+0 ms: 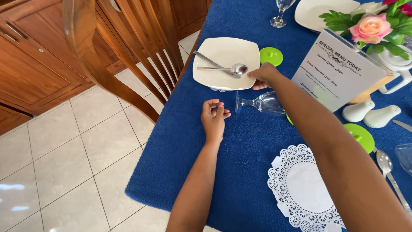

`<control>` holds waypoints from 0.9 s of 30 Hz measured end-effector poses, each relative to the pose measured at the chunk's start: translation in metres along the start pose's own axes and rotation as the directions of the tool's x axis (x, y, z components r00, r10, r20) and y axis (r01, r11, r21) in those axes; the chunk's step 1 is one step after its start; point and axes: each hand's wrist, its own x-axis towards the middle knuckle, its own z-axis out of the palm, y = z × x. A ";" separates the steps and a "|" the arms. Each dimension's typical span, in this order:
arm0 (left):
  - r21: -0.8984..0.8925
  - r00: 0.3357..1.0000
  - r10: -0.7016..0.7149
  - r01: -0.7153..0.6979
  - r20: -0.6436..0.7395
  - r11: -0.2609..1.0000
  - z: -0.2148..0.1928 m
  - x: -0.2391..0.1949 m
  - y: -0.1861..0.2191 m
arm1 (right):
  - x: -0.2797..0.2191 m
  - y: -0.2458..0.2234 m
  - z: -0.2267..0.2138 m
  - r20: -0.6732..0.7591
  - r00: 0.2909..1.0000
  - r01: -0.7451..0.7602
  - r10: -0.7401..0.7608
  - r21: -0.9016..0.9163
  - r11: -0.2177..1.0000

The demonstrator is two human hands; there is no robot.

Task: The person clears used plates and cutlery from a dining table, carries them to a prep station to scrape food scraps into a tray and organize them, and then returns to the dining area to place decorative paper doilies and a vase of flowers on a blue-clothed table.

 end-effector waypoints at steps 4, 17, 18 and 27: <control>0.012 1.000 -0.001 0.001 0.007 1.000 0.001 0.001 0.001 | 0.016 0.004 0.001 0.009 0.998 -0.061 0.060 0.114 0.992; 0.020 1.000 0.025 -0.025 0.014 0.999 0.001 0.004 -0.003 | 0.030 -0.001 -0.006 0.056 0.995 -0.096 0.079 0.467 0.879; 0.022 1.000 0.027 -0.027 -0.003 0.999 0.002 0.003 -0.001 | 0.025 -0.003 -0.006 0.051 0.996 -0.092 0.077 0.472 0.877; 0.487 0.746 0.653 -0.524 -0.135 0.699 -0.001 -0.004 0.037 | -0.031 -0.007 -0.012 0.024 1.000 0.000 -0.017 0.582 0.813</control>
